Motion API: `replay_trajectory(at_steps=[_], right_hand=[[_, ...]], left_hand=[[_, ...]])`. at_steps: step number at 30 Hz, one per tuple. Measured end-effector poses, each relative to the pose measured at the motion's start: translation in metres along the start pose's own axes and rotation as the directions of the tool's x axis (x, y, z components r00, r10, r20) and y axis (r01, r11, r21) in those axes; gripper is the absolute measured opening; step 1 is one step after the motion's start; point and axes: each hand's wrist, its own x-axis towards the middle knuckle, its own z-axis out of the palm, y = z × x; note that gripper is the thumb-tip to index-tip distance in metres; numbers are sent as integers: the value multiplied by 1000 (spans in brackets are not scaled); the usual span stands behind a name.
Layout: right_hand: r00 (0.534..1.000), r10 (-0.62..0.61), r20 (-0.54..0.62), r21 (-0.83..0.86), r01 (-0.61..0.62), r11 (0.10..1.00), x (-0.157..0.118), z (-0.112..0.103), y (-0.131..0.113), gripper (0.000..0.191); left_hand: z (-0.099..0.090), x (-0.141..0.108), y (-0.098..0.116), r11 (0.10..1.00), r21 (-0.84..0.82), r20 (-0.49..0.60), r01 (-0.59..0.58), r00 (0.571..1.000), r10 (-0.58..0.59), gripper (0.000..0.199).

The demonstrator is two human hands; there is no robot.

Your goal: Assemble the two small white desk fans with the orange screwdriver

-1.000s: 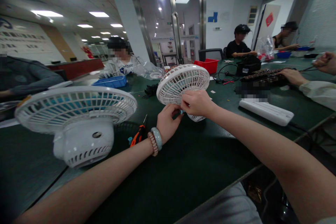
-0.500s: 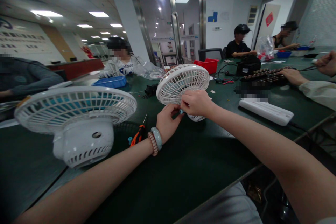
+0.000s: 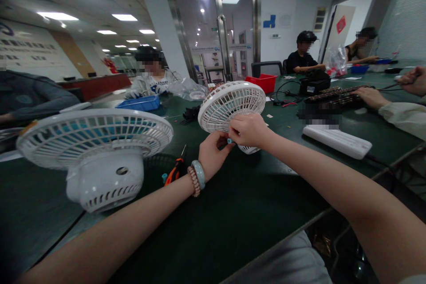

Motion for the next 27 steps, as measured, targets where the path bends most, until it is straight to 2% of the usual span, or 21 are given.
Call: replay_trajectory(at_steps=[13,23,27], right_hand=[[998,-7,64,20,6,1000,1,-2,0,25],[986,-27,164,35,21,999,4,-3,1,23],[967,-47,251,56,34,998,6,-7,1,21]], left_hand=[[0,0,2,999,29,17,19,1000,-19,14],[3,1,-1,998,-26,26,60,998,-60,13],[3,2,0,998,-36,14,56,998,-56,13]])
